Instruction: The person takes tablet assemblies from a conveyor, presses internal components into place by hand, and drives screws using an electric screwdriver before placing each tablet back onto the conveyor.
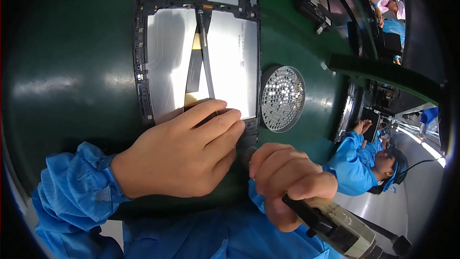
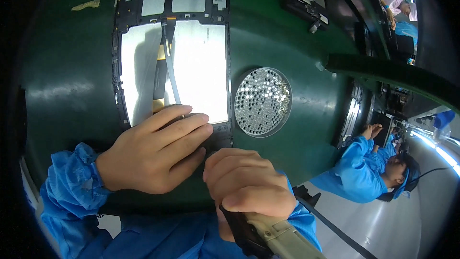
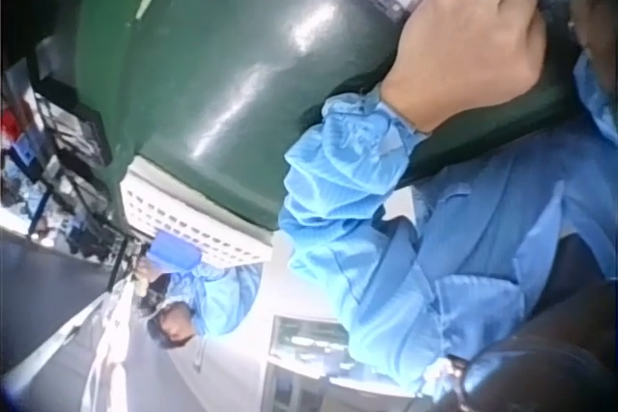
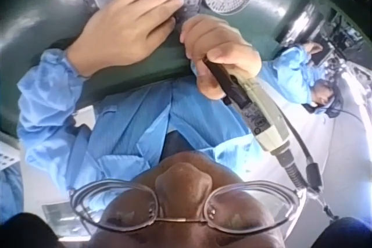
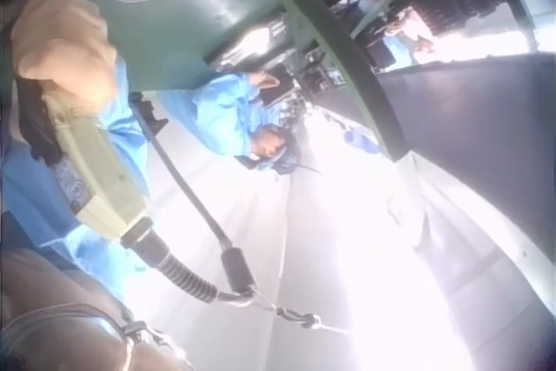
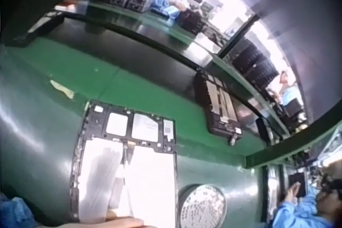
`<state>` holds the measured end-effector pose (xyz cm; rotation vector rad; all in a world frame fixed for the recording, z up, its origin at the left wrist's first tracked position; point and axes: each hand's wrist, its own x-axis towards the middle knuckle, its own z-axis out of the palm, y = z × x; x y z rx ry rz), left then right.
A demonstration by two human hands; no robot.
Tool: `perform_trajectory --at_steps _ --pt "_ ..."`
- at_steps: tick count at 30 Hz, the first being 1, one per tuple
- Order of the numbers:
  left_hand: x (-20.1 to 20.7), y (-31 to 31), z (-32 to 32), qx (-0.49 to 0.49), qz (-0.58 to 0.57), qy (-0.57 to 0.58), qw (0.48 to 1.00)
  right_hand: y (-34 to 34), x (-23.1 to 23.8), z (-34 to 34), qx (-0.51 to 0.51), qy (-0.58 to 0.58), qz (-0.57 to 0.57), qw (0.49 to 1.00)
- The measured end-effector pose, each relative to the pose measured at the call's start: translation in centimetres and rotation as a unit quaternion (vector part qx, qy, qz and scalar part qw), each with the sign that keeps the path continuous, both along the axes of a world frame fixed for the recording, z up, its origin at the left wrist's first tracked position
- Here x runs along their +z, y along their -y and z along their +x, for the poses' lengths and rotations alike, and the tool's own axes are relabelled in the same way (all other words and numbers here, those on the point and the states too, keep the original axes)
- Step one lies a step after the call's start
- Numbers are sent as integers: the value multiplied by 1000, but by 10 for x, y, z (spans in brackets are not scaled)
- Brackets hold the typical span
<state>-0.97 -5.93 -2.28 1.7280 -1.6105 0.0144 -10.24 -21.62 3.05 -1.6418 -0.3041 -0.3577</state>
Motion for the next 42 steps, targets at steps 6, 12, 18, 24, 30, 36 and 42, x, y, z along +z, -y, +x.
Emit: perform_trajectory --at_steps 6,12,18,24,30,36,42 --pt "0 -2 4 -14 9 -14 1000 -2 1 -6 -66 34 67 995" --pt "3 -11 3 -4 12 -17 1000 38 26 -14 -149 72 -3 986" --pt "12 -24 8 -27 33 0 999 78 43 -5 -204 156 -33 966" --pt "12 -21 7 -41 47 17 998 88 42 22 -230 174 26 957" --pt "29 -25 12 -53 90 49 993 85 43 27 -228 187 24 955" --pt "23 -21 101 81 120 73 987 95 31 7 -241 166 13 956" --pt "25 10 192 170 124 162 964 105 6 -24 -314 99 76 941"
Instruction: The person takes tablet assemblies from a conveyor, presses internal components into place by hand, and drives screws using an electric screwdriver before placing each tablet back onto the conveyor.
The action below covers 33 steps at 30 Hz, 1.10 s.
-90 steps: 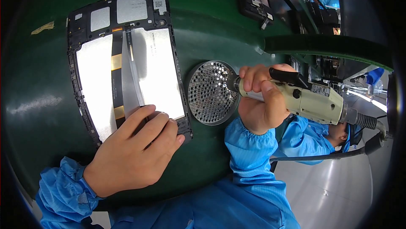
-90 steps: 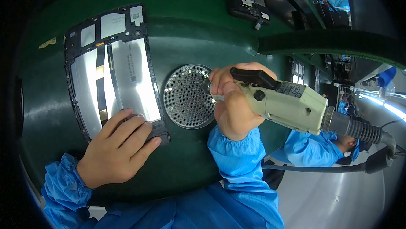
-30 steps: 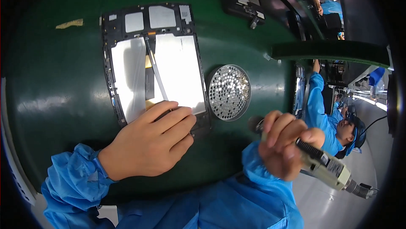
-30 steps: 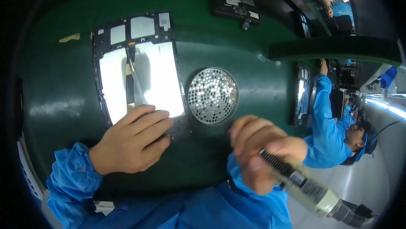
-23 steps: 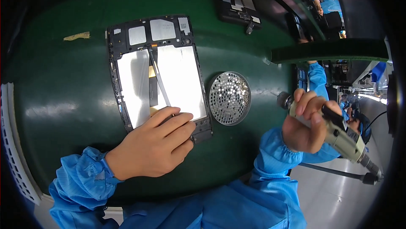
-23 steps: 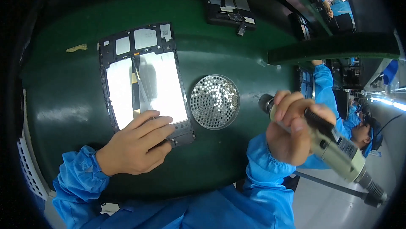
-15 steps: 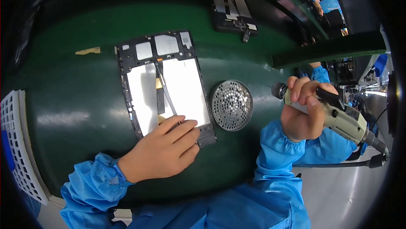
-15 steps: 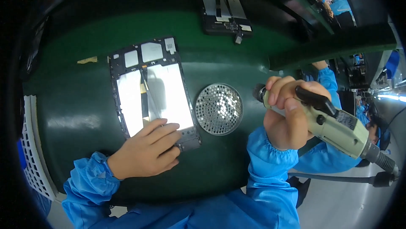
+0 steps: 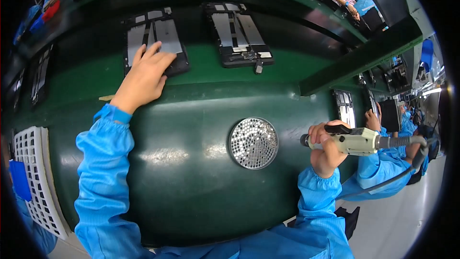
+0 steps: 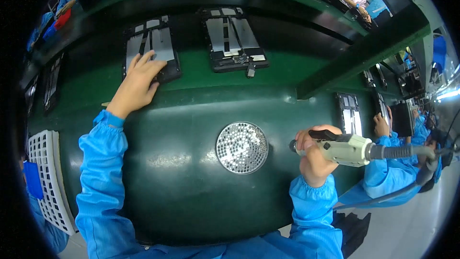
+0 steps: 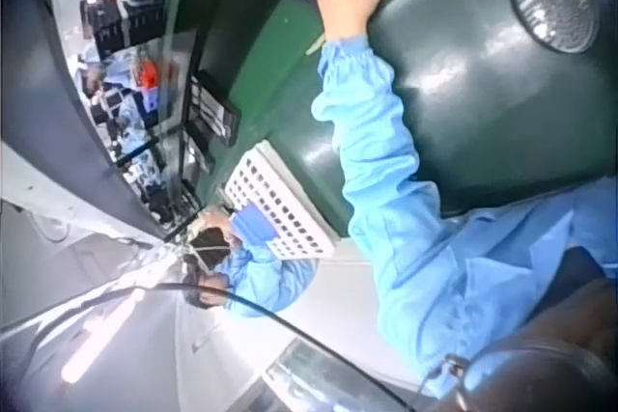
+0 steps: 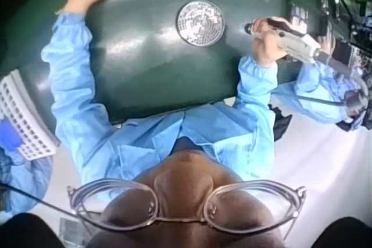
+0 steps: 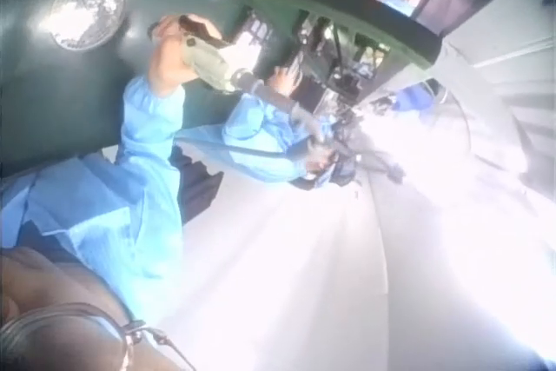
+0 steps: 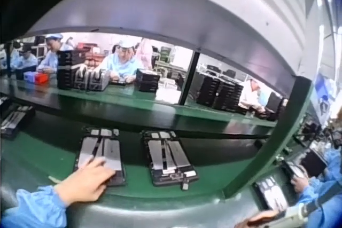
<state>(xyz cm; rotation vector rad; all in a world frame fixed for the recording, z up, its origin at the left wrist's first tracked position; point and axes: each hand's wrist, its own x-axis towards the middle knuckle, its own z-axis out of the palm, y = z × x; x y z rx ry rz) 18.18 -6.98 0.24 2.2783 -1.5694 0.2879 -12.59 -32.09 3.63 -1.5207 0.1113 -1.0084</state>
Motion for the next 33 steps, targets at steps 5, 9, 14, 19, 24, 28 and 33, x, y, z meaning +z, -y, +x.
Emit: perform_trajectory --at_steps 5,9,14,19,24,28,33 --pt "-20 104 -3 -16 -80 -22 996 2 -21 -13 -88 -40 18 995" --pt "-30 169 -13 22 -3 12 1000 10 -29 -19 -47 -29 -16 998" --pt "-3 176 -7 16 64 12 998 11 -31 -24 -123 -145 -40 981" --pt "-17 165 5 80 32 79 993 8 -18 -20 -87 -106 -7 991" --pt "6 120 -31 86 10 127 988 5 -22 -16 -120 -49 -18 991" --pt "37 35 -99 87 -36 97 991 -2 -22 -16 -122 -67 -5 990" --pt "48 -54 -208 131 26 133 982 4 -20 -27 -58 -40 -9 998"
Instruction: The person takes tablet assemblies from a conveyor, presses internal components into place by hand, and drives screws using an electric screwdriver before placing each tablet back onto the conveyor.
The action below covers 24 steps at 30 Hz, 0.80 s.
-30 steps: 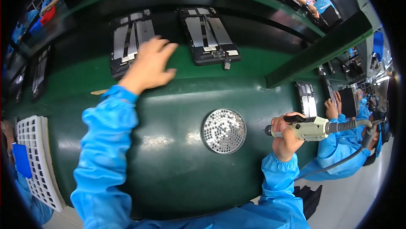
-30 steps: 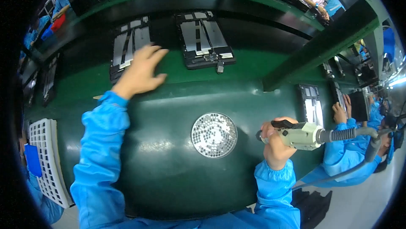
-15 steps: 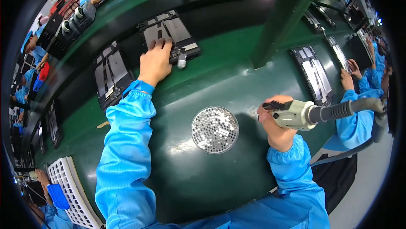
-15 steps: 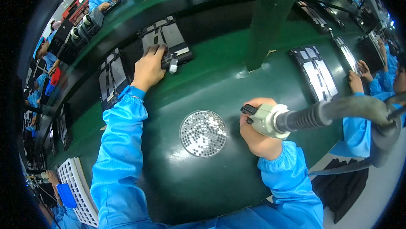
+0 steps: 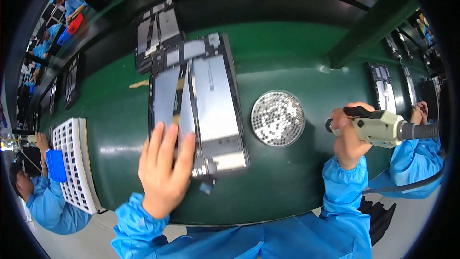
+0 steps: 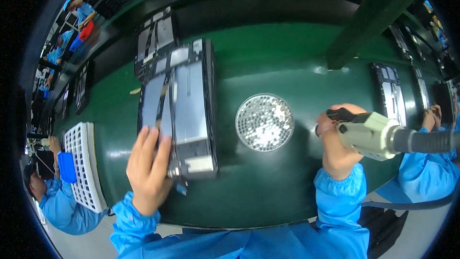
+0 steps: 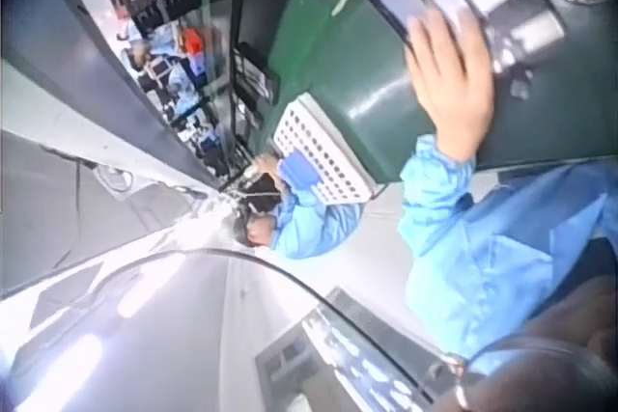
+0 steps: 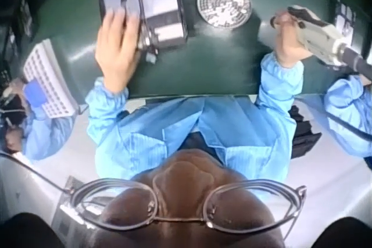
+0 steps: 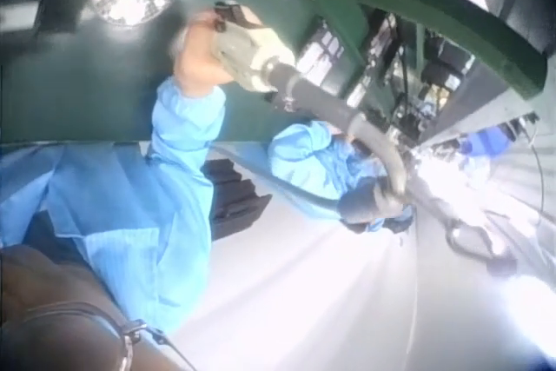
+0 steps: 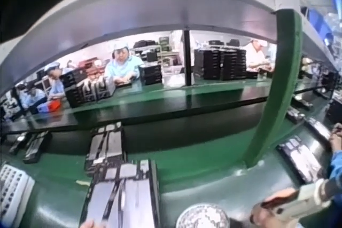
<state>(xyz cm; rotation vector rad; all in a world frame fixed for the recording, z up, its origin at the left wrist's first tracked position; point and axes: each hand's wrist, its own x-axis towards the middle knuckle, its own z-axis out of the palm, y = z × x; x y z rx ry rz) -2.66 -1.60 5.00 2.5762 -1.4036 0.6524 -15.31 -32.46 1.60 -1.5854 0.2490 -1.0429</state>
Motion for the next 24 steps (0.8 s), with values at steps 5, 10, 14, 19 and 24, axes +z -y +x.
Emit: perform_trajectory --at_steps 5,10,14,19,24 --pt "-6 -7 -31 23 61 -235 970 -13 10 8 -1 -44 11 999" --pt "-14 -14 -20 14 13 -322 947 -16 4 10 7 -5 34 999" --pt "-11 -14 -25 10 47 -315 948 -16 3 8 11 -11 27 1000" --pt "-10 0 -29 -109 79 -196 971 -13 4 5 9 -14 22 1000" --pt "-29 9 -27 -296 56 -193 934 -10 4 6 8 -12 21 1000"
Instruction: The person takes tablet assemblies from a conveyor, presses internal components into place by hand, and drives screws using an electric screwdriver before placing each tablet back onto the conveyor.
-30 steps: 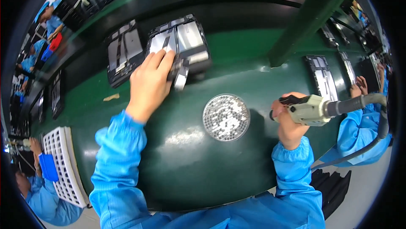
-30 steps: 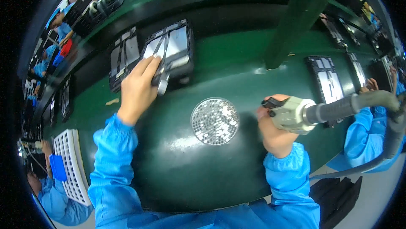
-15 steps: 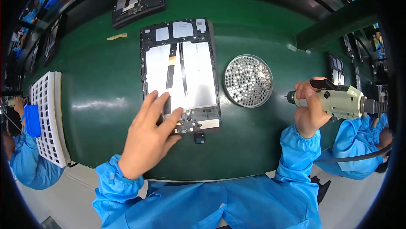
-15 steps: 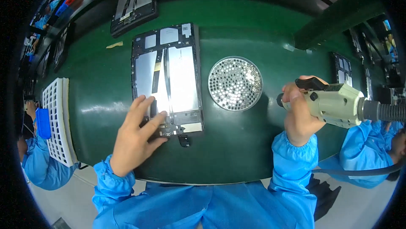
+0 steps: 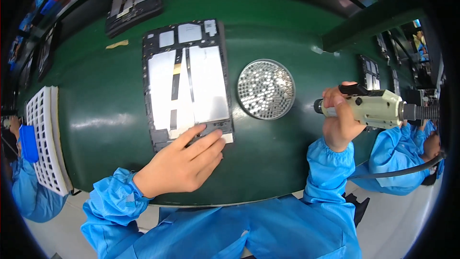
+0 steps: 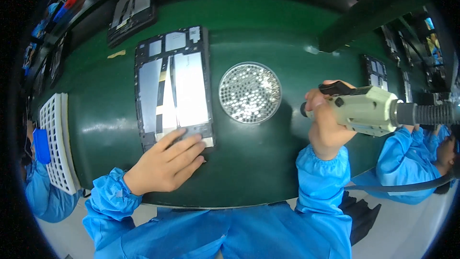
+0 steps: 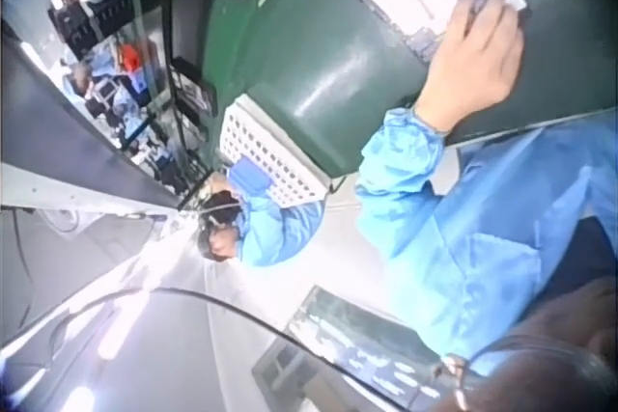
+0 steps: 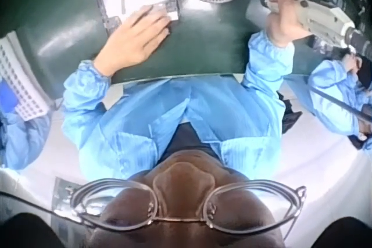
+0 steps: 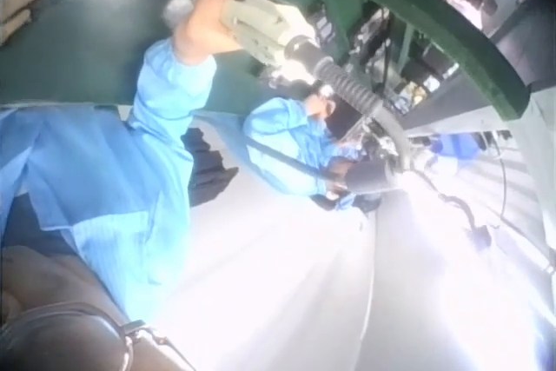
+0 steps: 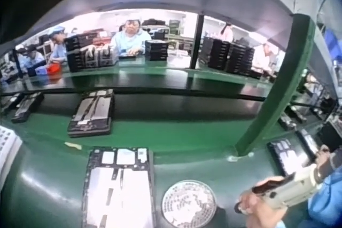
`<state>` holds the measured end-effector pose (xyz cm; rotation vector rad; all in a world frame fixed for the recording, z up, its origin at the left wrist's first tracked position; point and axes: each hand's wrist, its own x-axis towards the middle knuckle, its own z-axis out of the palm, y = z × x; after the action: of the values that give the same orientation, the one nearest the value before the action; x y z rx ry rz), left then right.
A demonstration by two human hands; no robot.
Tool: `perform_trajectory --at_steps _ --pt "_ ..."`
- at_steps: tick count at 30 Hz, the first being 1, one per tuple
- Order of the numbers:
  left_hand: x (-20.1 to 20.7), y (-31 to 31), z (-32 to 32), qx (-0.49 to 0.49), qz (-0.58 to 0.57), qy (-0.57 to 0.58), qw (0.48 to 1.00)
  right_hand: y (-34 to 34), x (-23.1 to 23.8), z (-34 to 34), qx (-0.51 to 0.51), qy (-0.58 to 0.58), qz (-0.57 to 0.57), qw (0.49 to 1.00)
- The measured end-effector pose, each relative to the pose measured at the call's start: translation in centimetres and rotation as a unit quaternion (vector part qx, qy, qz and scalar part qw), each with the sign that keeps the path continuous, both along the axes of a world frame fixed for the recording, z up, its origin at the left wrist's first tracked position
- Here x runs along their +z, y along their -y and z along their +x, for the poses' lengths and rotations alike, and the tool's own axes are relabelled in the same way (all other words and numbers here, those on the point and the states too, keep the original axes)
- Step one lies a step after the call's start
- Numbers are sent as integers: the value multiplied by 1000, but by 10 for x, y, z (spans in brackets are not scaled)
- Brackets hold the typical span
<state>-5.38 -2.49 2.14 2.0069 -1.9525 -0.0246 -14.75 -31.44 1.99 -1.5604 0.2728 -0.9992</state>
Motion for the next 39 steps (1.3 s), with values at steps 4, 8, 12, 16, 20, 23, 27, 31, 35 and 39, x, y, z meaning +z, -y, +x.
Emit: perform_trajectory --at_steps 4,8,12,16,20,23,27,31,35,39 --pt "-7 2 11 -44 -35 34 998 4 -2 3 14 14 8 1000" --pt "-11 10 22 -53 -73 -23 996 5 0 14 68 35 13 997" --pt "-15 19 28 -47 -92 -90 991 2 8 42 142 42 20 989" --pt "-23 24 31 -4 -123 -129 984 -9 6 67 163 26 28 986" --pt "-25 21 31 11 -114 -93 989 -13 1 79 182 14 46 982" --pt "-26 19 30 43 -103 -65 992 -13 -2 80 199 2 55 978" --pt "-26 16 30 51 -50 -54 996 -15 -7 83 199 -1 57 978" --pt "-27 15 29 54 -33 -54 997 -14 -9 84 202 -3 52 978" --pt "-27 14 29 55 -28 -47 997 -14 -9 84 201 0 46 979" --pt "-28 13 29 55 -24 -47 997 -18 -9 85 197 0 46 979"
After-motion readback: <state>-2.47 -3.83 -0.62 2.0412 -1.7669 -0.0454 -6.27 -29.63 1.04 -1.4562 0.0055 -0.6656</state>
